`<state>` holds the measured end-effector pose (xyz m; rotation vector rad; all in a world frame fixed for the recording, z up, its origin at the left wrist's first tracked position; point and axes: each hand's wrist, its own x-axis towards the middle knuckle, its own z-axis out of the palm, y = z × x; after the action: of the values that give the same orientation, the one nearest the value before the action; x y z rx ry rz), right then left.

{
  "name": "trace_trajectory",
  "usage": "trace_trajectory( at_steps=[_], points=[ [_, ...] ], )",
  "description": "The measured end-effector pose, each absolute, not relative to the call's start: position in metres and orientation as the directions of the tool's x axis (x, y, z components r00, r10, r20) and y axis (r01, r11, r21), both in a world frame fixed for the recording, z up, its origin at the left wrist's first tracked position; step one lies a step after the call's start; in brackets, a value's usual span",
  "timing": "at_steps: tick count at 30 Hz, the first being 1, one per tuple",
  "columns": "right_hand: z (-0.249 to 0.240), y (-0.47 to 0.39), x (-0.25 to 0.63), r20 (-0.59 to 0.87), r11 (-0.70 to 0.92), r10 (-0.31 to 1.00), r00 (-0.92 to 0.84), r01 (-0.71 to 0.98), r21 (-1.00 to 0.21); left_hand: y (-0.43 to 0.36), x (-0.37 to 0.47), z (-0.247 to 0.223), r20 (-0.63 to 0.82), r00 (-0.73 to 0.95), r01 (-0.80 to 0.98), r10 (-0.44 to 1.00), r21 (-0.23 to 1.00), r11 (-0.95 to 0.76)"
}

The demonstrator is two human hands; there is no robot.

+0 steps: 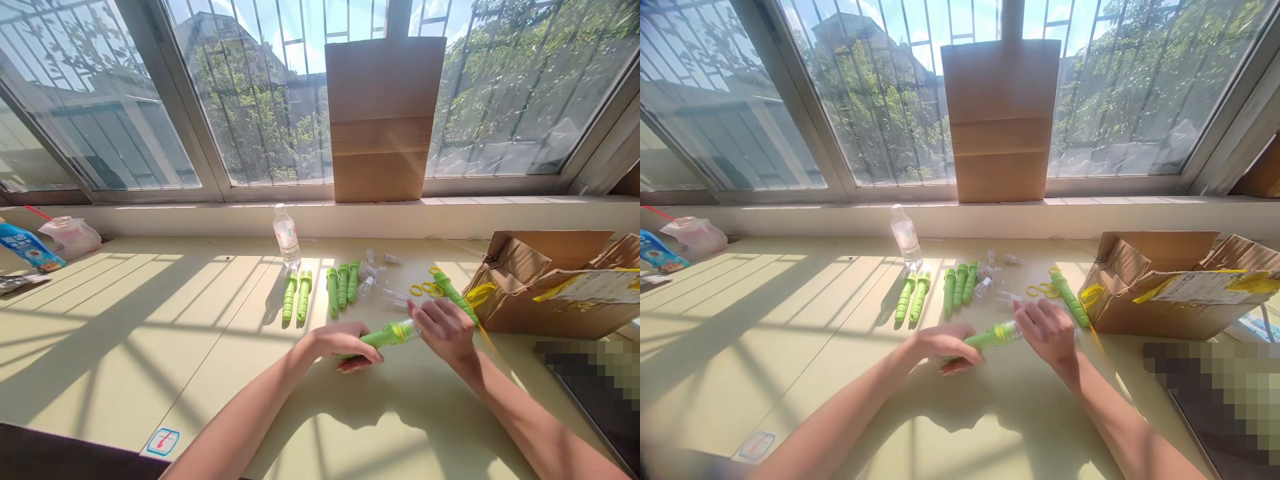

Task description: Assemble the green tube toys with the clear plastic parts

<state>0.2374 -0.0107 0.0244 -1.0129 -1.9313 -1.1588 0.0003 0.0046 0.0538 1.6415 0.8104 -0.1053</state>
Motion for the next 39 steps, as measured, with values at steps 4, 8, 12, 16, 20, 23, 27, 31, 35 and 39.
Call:
trace_trajectory(
  at_steps=[4, 8, 12, 16, 20, 23, 27, 31, 35, 39],
  points=[
    [0.023, -0.01, 0.241, 0.819, 0.316, 0.301, -0.489, 0.861, 0.398, 0.001, 0.005, 0.051, -0.504, 0.723, 0.534, 0.472, 0.841, 0.081],
    [0.016, -0.004, 0.246, 0.747, 0.342, 0.469, -0.472, 0.876, 0.339, -0.004, 0.014, 0.042, -0.459, 0.584, 0.627, 0.67, 0.779, -0.013],
    [0.015, -0.003, 0.25, 0.646, 0.357, 0.608, -0.462, 0.886, 0.297, -0.007, 0.019, 0.041, -0.369, 0.524, 0.689, 0.768, 0.714, -0.126],
    [0.02, -0.009, 0.247, 0.433, 0.314, 0.813, -0.389, 0.92, 0.236, -0.005, 0.021, 0.04, -0.338, 0.474, 0.791, 0.813, 0.57, -0.225],
    [0.022, -0.01, 0.238, 0.182, 0.274, 0.936, -0.3, 0.949, 0.155, 0.001, 0.02, 0.034, -0.215, 0.45, 0.878, 0.867, 0.282, -0.386],
    [0.021, -0.007, 0.233, 0.055, 0.244, 0.967, -0.247, 0.968, 0.059, 0.007, 0.017, 0.03, -0.149, 0.474, 0.876, 0.868, 0.174, -0.449],
    [0.018, -0.005, 0.234, -0.011, 0.175, 0.984, -0.175, 0.984, -0.041, 0.009, 0.016, 0.028, -0.07, 0.549, 0.836, 0.833, 0.033, -0.548],
    [0.014, -0.007, 0.237, 0.089, 0.198, 0.977, -0.195, 0.98, -0.032, 0.006, 0.02, 0.026, -0.071, 0.525, 0.851, 0.848, 0.057, -0.522],
    [0.009, -0.007, 0.237, 0.266, 0.245, 0.93, -0.255, 0.967, 0.069, 0.004, 0.018, 0.03, -0.059, 0.519, 0.848, 0.853, 0.165, -0.505],
    [0.006, -0.005, 0.239, 0.527, 0.3, 0.777, -0.344, 0.939, 0.171, 0.008, 0.006, 0.042, -0.148, 0.568, 0.746, 0.81, 0.508, -0.43]
  ],
)
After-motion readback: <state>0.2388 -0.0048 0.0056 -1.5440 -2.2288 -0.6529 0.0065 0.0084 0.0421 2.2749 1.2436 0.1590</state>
